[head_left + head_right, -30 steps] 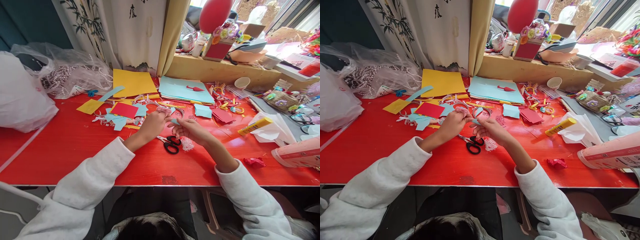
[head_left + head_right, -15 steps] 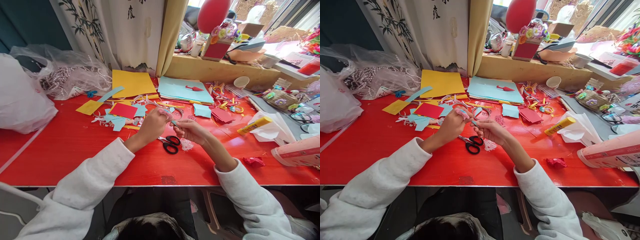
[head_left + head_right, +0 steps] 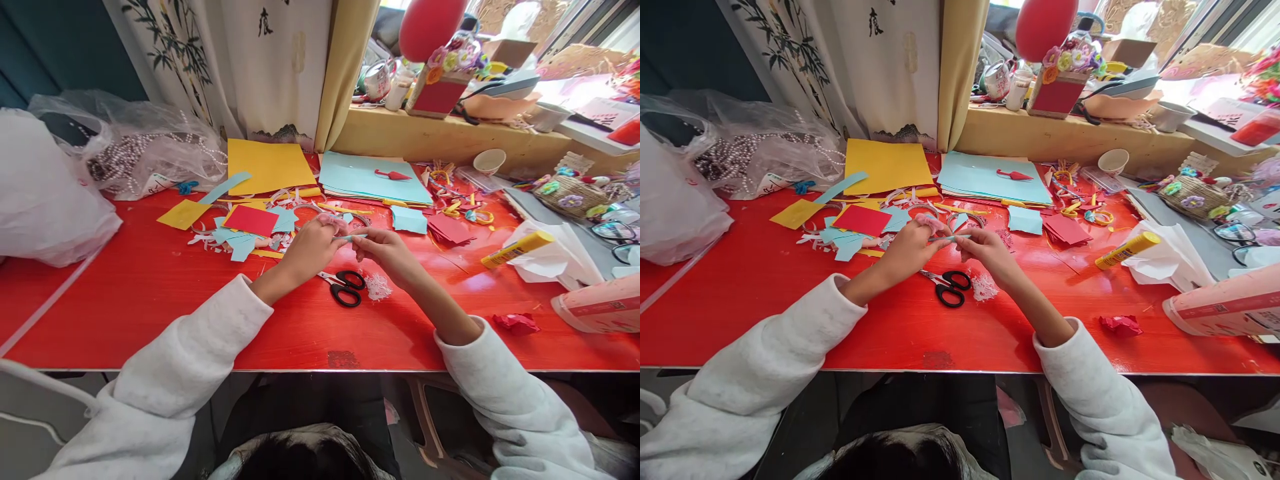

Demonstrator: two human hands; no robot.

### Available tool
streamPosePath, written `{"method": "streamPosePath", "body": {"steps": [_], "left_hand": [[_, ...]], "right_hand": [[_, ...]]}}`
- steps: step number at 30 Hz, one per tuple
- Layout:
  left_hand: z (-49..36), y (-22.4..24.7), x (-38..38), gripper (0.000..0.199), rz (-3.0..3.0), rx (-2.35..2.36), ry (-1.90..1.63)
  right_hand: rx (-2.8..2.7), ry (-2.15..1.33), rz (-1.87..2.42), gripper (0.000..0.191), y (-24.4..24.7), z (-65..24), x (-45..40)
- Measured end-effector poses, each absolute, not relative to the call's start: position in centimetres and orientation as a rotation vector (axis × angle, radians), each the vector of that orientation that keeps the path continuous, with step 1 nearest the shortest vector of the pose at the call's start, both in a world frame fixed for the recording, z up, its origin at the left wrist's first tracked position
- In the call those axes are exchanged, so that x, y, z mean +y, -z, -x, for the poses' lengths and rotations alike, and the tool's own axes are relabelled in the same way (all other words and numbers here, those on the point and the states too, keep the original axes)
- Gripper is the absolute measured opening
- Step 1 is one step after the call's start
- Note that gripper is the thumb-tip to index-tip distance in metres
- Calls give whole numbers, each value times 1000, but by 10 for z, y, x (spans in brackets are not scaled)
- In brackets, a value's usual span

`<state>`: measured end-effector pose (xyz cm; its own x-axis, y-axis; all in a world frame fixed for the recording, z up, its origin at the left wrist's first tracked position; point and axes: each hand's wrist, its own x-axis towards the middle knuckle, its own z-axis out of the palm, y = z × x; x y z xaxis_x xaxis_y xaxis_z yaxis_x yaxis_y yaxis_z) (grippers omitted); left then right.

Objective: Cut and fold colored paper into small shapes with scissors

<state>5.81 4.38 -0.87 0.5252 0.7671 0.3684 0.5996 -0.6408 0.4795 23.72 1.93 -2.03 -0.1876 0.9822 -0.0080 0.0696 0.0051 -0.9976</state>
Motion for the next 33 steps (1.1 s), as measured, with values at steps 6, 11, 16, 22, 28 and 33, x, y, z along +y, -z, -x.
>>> {"method": "streamPosePath", "body": {"steps": [6, 11, 16, 22, 28, 33], "left_hand": [[-59, 10, 43, 14, -2355, 1070, -809], [-60, 7, 41, 18, -2204, 1105, -856], [-62, 9, 39, 29, -2270, 1015, -809], [-60, 10, 41, 23, -2114, 964, -845], [-58, 8, 42, 25, -2299, 1065, -928], [-58, 3, 38, 24, -2338, 1025, -892]], "right_hand": [[-1543, -1161, 1163, 26, 19, -236, 19], [-1563, -1129, 1177, 26, 21, -237, 20], [-1691, -1017, 1244, 23, 19, -237, 17], [-1740, -929, 1350, 20, 10, -237, 13], [-1646, -1126, 1245, 25, 6, -238, 12], [-1537, -1273, 1104, 19, 7, -239, 11]]}}
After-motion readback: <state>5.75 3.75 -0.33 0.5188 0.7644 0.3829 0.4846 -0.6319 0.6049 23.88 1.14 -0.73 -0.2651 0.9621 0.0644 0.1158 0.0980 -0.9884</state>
